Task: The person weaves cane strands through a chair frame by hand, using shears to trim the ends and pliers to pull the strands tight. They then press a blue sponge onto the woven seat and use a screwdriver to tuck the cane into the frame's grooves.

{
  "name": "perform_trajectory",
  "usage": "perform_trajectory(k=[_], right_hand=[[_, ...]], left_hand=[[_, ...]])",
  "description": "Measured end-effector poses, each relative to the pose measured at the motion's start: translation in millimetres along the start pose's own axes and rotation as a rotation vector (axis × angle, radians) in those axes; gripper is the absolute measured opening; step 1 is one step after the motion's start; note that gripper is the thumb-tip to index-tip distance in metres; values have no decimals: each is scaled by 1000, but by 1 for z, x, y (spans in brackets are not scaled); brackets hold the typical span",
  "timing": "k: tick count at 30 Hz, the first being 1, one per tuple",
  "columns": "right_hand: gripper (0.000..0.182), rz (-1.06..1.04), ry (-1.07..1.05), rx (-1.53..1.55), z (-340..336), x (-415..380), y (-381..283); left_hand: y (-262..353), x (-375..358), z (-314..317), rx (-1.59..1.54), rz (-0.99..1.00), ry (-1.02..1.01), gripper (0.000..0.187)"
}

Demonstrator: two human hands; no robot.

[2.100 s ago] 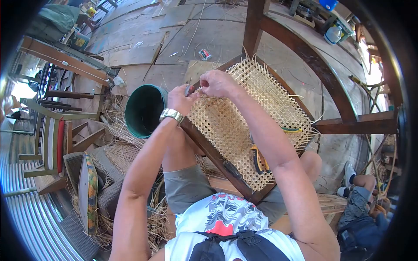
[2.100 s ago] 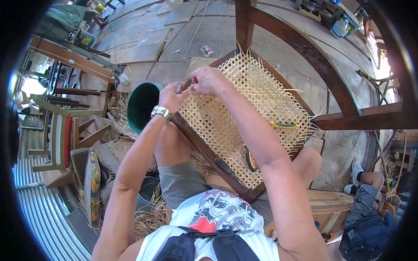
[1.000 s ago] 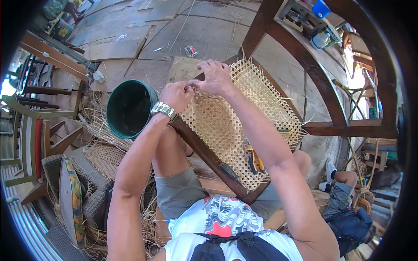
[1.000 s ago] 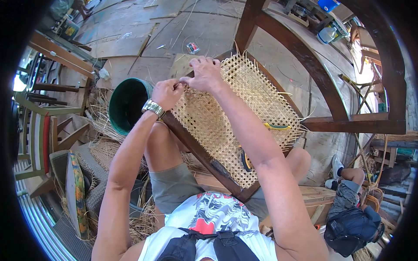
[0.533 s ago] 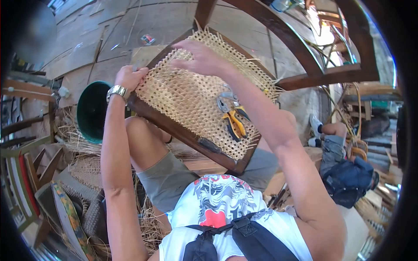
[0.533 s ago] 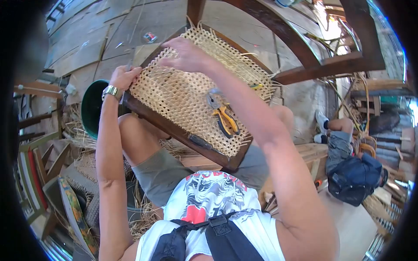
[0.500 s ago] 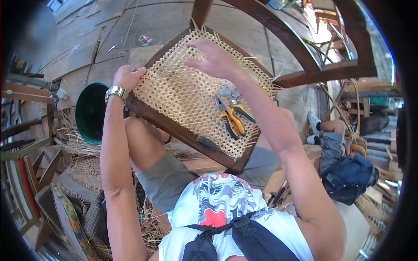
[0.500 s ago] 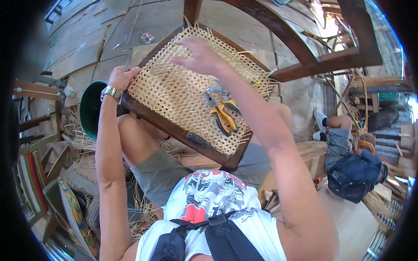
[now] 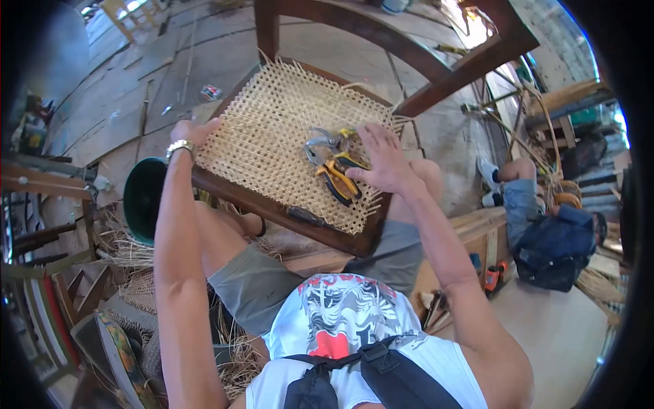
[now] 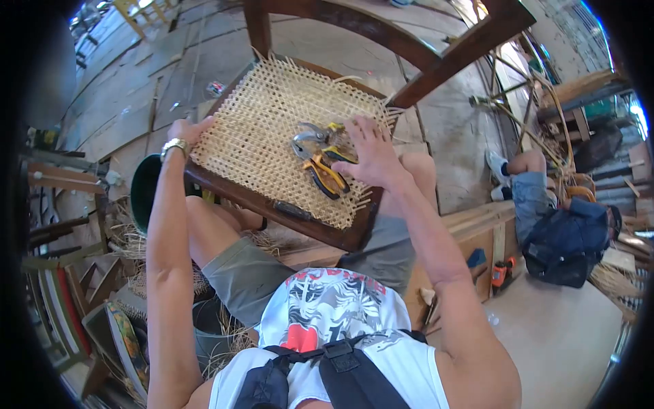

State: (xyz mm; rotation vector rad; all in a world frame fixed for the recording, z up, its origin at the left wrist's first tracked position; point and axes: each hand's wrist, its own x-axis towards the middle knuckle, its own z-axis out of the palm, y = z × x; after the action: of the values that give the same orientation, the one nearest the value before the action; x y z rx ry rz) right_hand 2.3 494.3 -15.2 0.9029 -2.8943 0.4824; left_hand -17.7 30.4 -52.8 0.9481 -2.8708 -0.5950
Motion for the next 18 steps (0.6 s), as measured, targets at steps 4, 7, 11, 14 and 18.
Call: perform_trajectory(k=[4,7,11,14,18], right_hand=[[97,-178,-211,-294,2,31,18],[93,-339,-258,-381,-7,42,23],[79,-500,-267,-353,-15,53,12],[70,-562,-245,-342,-23,49,14],[59,-193,-347,62,-47,61,20]], left_hand=[[-29,7,4,-295,-43,-245,46],[-38,-1,15,-430,-52,-173,39],[-25,-13,5,-543,-113,-145,29],[-27,-14,-2,-819,-223,-235,23],[-34,-18,-10,-1065,-255,-333,20]])
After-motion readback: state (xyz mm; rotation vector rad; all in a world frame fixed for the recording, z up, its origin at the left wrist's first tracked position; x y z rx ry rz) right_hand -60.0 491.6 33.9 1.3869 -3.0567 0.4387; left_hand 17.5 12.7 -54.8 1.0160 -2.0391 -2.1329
